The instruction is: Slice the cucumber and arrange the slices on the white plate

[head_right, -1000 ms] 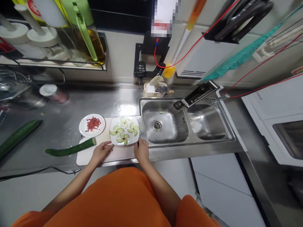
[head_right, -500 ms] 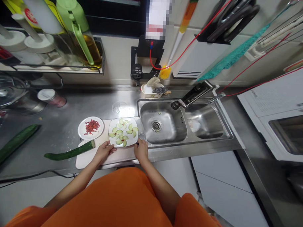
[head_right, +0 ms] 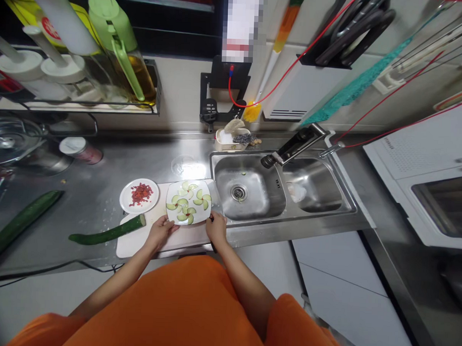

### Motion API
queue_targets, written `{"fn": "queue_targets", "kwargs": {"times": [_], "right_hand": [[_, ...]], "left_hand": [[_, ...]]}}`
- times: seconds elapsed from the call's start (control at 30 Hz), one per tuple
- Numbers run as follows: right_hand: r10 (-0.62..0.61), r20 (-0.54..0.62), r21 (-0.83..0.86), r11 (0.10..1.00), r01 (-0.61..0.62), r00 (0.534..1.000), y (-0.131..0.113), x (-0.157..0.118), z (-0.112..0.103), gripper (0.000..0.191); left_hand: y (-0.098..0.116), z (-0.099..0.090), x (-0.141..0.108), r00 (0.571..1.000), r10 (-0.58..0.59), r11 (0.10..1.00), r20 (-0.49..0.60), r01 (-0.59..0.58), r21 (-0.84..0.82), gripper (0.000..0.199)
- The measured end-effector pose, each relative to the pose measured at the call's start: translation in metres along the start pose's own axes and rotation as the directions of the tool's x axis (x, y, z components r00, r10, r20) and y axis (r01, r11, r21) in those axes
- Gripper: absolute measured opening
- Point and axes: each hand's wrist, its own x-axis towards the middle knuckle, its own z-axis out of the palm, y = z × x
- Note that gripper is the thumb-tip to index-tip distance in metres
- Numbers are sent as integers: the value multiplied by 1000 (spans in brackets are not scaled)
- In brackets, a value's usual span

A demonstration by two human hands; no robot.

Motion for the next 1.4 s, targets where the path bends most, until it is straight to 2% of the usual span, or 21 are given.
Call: {"fn": "queue_targets", "kwargs": {"times": [0.23,0.57,0.83,1.07,1.13,1.27,1.4], "right_hand": [[36,-18,145,989,-33,999,2,1,0,31],[87,-16,260,962,-80,996,4,2,3,28],[139,8,450,884,-128,990,1,7,5,27],[196,122,661,715,-227,973,-15,15,4,34],[173,217,737,617,-277,961,-22,17,4,37],[120,391,854,323,-408,913,-30,20,6,43],[74,422,872,242,-426,904,-28,20,7,42]], "left_hand": [[-2,-1,0,999,33,999,17,-33,2,29],[2,2,0,999,33,999,-25,-33,7,23],[14,0,-4,997,70,997,-27,-70,-9,27],[34,0,-12,994,105,991,-14,-106,-78,29],[35,0,-15,995,104,990,-2,-103,-94,30],[34,0,-19,994,107,989,21,-104,-101,30],[32,-3,-22,996,91,990,12,-89,-109,27]]}}
